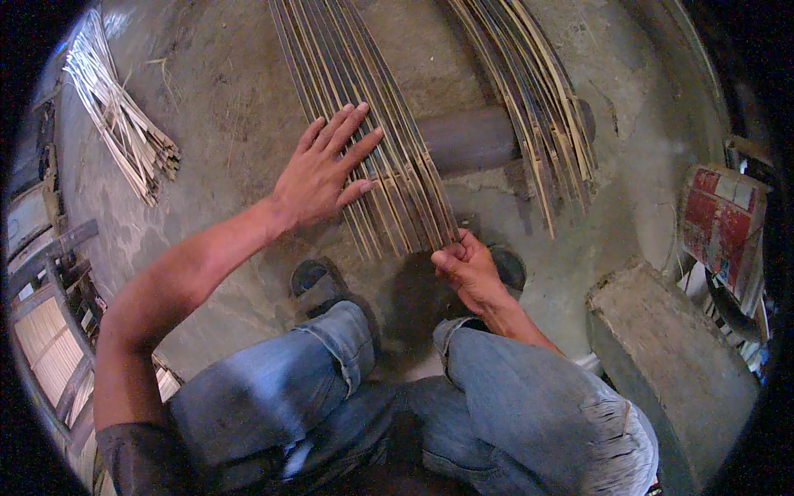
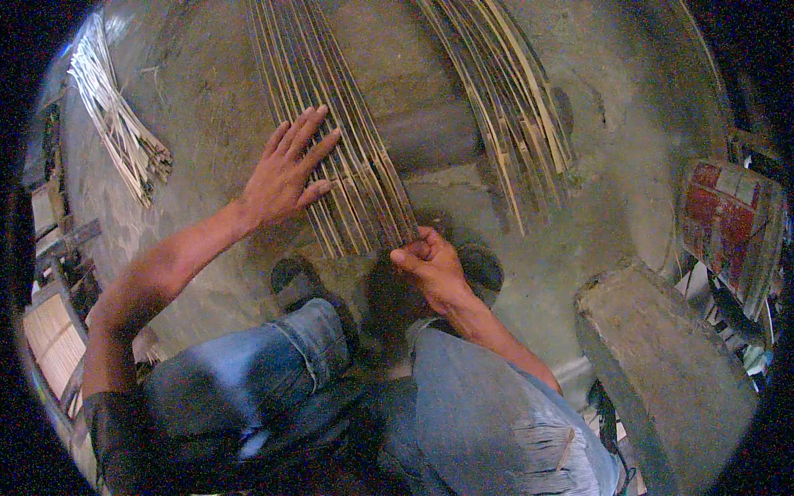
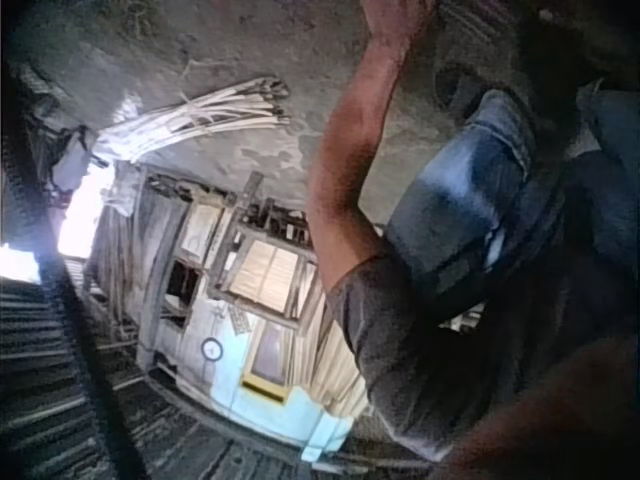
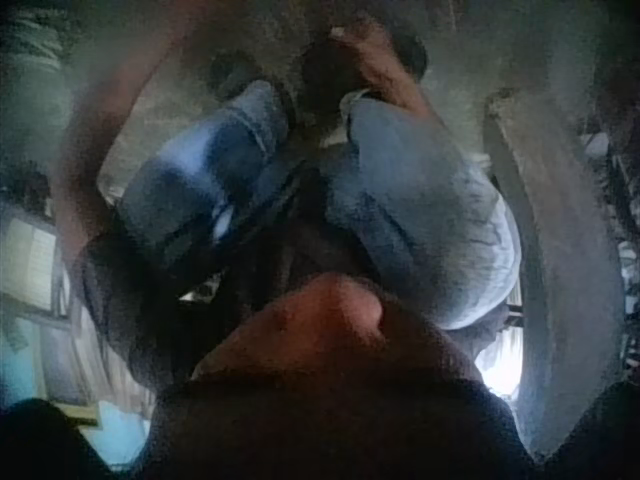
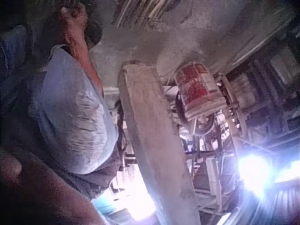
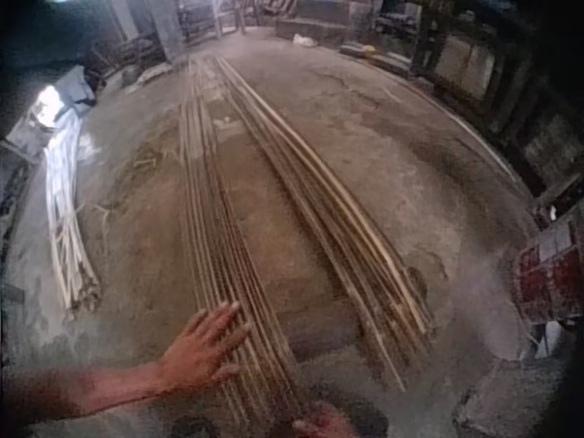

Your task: The person sits on the floor and weaves thin bamboo strips together by hand. They interlace the strips over and under each other, gradually forming a flat woven mat.

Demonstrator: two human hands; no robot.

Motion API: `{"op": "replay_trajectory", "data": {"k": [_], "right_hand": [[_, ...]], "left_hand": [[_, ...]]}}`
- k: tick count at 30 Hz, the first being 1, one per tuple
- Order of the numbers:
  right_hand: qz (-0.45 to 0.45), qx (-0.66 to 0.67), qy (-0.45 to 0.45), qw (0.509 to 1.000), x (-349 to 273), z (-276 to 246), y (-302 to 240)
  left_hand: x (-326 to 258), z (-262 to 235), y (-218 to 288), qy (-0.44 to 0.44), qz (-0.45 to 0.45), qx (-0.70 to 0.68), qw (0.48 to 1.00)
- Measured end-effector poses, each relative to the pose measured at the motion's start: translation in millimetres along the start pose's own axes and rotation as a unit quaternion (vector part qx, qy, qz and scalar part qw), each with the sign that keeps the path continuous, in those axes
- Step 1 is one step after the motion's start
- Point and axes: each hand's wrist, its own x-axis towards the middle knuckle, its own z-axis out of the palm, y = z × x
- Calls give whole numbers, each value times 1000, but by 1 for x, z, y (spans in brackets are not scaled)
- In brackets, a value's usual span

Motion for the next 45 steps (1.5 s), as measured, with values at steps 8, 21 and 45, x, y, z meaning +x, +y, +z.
{"op": "replay_trajectory", "data": {"k": [8, 21, 45], "right_hand": [[13, -28, 8, 999, 1, 4, -3], [53, -24, 24, 998, 2, 9, -8], [-7, 23, 14, 1000, -1, 8, 1]], "left_hand": [[0, 2, 0, 11, -3, -3, 1000], [-1, 5, -2, 0, 2, -2, 1000], [3, 7, -1, 5, 15, 27, 1000]]}}
